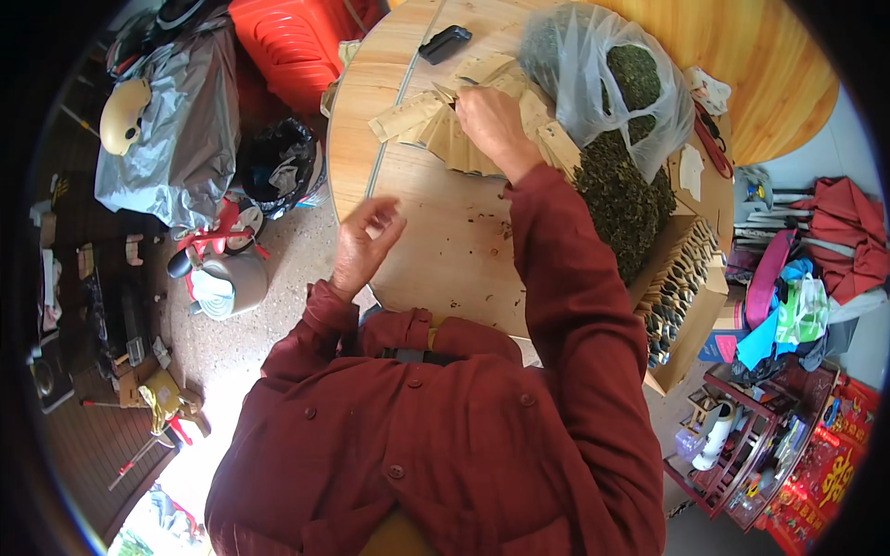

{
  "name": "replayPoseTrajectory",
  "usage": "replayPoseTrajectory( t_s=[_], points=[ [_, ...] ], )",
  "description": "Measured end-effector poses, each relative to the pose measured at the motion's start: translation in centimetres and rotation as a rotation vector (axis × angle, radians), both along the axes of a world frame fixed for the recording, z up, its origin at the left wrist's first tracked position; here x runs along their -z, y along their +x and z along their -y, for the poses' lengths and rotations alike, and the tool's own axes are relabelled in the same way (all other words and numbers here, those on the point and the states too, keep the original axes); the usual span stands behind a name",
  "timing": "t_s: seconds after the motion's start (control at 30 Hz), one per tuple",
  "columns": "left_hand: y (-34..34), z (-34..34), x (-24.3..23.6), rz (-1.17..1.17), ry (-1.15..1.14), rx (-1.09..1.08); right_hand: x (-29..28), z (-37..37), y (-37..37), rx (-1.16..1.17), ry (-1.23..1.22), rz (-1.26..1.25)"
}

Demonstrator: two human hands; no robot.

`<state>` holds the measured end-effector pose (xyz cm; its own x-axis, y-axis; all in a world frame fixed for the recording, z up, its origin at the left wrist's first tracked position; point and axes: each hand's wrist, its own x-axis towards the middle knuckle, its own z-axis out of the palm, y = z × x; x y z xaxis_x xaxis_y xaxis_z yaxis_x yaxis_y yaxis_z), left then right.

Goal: Rolling dried herbs into paper tubes to create herbal products.

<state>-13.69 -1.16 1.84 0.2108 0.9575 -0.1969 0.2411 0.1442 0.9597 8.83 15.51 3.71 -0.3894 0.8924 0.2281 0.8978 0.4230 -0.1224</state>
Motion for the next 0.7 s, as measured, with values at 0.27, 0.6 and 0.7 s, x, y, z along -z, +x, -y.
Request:
replayPoseTrajectory(
  t_s=[0.27, 0.6, 0.7],
  points=[
    [5.2, -2.9, -4.3, -0.443, 0.832, 0.188, -4.6, 13.4, 3.7, 0.1, -0.784, -1.17],
    [9.3, 1.0, -1.7, -0.362, 0.584, 0.625, 2.5, 21.4, 7.5, 0.212, -0.994, -1.227],
    [9.8, 1.9, -0.8, -0.376, 0.624, 0.672, 2.5, 23.0, 7.3, 0.274, -0.995, -1.277]
  ],
)
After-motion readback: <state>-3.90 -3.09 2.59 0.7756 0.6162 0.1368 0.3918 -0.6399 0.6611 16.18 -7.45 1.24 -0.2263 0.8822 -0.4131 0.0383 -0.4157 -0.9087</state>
